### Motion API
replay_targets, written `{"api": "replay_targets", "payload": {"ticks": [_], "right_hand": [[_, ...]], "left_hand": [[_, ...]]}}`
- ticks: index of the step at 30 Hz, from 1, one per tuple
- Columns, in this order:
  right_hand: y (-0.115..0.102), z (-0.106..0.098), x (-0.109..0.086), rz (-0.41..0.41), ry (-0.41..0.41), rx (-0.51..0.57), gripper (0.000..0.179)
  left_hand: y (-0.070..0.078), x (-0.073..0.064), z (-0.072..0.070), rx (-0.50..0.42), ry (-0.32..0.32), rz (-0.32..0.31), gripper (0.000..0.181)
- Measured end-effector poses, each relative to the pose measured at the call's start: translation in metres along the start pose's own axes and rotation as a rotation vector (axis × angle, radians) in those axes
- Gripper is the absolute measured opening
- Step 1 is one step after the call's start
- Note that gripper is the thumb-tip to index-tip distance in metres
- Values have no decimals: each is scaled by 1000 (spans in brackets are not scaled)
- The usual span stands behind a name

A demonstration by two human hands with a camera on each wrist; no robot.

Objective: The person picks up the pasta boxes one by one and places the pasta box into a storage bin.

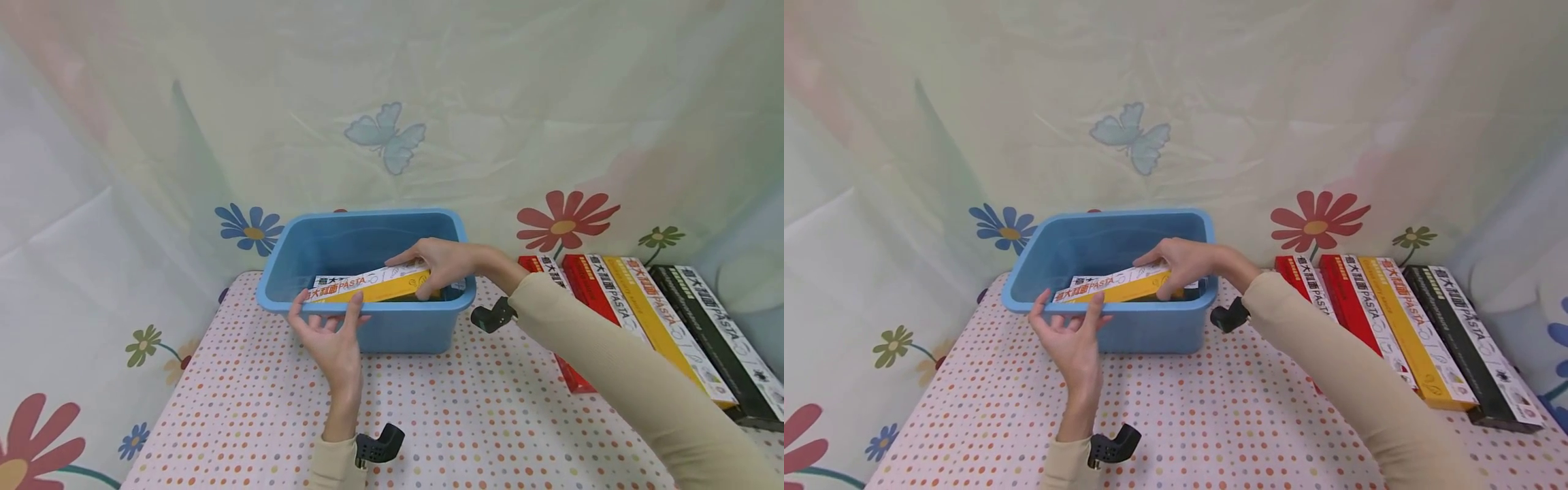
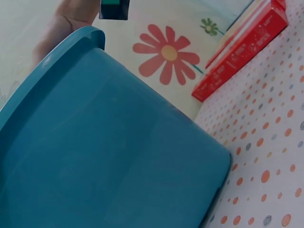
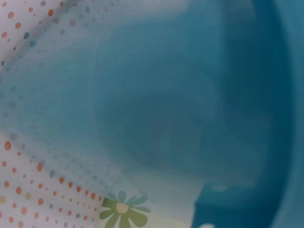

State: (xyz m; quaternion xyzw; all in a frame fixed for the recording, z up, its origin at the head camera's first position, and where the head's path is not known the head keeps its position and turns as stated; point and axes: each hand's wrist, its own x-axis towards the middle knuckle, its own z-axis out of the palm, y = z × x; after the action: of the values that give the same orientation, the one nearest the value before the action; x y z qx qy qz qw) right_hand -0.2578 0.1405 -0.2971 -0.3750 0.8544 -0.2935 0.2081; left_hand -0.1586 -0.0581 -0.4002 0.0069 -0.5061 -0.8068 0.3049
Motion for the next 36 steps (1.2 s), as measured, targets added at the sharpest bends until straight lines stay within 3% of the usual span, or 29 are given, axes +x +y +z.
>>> {"api": "replay_targets", "payload": {"ticks": [10, 29, 33, 36], "right_hand": [[11, -1, 5, 22, -75, 22, 78], [16, -4, 3, 87, -92, 37, 78], [17, -2, 2, 45, -58, 136, 74], [18, -1, 0, -5, 14, 227, 71]], "left_hand": [[2, 2, -3, 14, -8, 15, 82], [-2, 0, -1, 27, -1, 1, 81], [-2, -1, -1, 40, 8, -2, 81], [-1, 0, 0, 47, 15, -6, 81]]}}
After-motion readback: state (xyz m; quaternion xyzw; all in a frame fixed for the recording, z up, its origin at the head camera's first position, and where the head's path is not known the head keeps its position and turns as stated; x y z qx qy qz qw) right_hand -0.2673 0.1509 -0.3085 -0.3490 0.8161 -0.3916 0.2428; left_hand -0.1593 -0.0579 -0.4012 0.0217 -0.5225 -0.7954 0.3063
